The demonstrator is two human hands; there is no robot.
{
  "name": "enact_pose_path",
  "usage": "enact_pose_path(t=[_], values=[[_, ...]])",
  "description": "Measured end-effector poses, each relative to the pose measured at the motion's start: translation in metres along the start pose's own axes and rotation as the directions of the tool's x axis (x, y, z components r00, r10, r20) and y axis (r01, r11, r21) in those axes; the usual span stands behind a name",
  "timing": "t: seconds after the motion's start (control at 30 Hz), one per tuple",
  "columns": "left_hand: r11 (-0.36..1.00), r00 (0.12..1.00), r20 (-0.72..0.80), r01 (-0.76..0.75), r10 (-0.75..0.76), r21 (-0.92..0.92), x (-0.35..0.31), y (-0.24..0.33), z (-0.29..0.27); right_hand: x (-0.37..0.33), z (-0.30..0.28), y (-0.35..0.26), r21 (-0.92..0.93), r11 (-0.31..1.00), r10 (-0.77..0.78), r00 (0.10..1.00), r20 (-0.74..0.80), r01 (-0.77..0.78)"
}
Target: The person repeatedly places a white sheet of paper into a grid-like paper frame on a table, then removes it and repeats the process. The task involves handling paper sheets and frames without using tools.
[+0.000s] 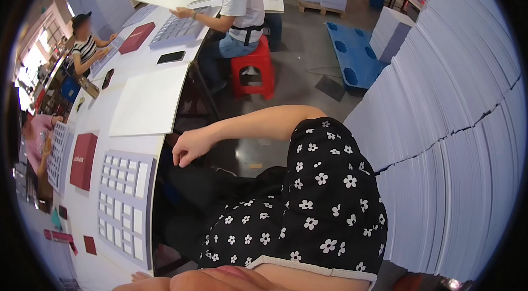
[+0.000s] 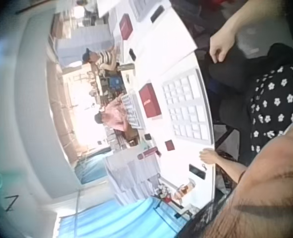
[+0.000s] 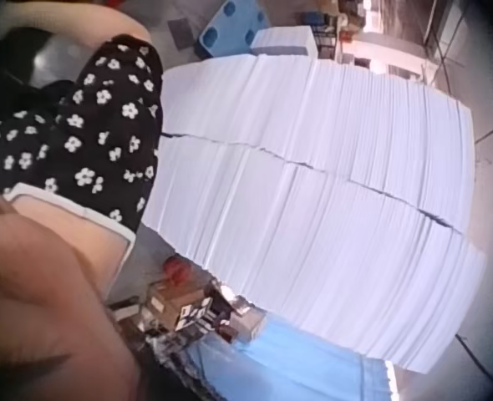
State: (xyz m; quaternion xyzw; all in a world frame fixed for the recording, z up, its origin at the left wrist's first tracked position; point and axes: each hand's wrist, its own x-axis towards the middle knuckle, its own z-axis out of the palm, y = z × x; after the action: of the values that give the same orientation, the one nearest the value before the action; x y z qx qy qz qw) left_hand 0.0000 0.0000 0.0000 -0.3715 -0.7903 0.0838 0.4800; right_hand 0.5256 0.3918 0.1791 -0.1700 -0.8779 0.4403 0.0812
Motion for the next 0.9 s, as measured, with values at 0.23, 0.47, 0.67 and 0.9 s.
enact_pose_path(t=[0.23, 0.47, 0.67, 0.9], values=[[0.994, 0.991, 0.112, 0.074, -0.066, -0.076, 0.015, 0.018, -0.02, 0.013, 0.007, 0.046, 0.038, 0.996, 0.079, 0.997, 0.027, -0.08], [0.907, 0.803, 0.57, 0.356, -0.175, -0.223, -0.005, -0.026, 0.045, 0.028, 0.005, 0.041, 0.091, 0.993, 0.075, 0.995, 0.07, -0.081], [0.85, 0.805, 0.508, 0.472, -0.306, -0.235, 0.005, 0.001, -0.001, 0.034, -0.007, 0.021, 0.012, 1.0, 0.007, 1.0, 0.029, -0.008], [0.832, 0.707, 0.59, 0.545, -0.389, -0.104, 0.024, 0.018, -0.04, 0.016, 0.002, -0.002, 0.081, 0.989, 0.117, 0.992, 0.046, -0.12]])
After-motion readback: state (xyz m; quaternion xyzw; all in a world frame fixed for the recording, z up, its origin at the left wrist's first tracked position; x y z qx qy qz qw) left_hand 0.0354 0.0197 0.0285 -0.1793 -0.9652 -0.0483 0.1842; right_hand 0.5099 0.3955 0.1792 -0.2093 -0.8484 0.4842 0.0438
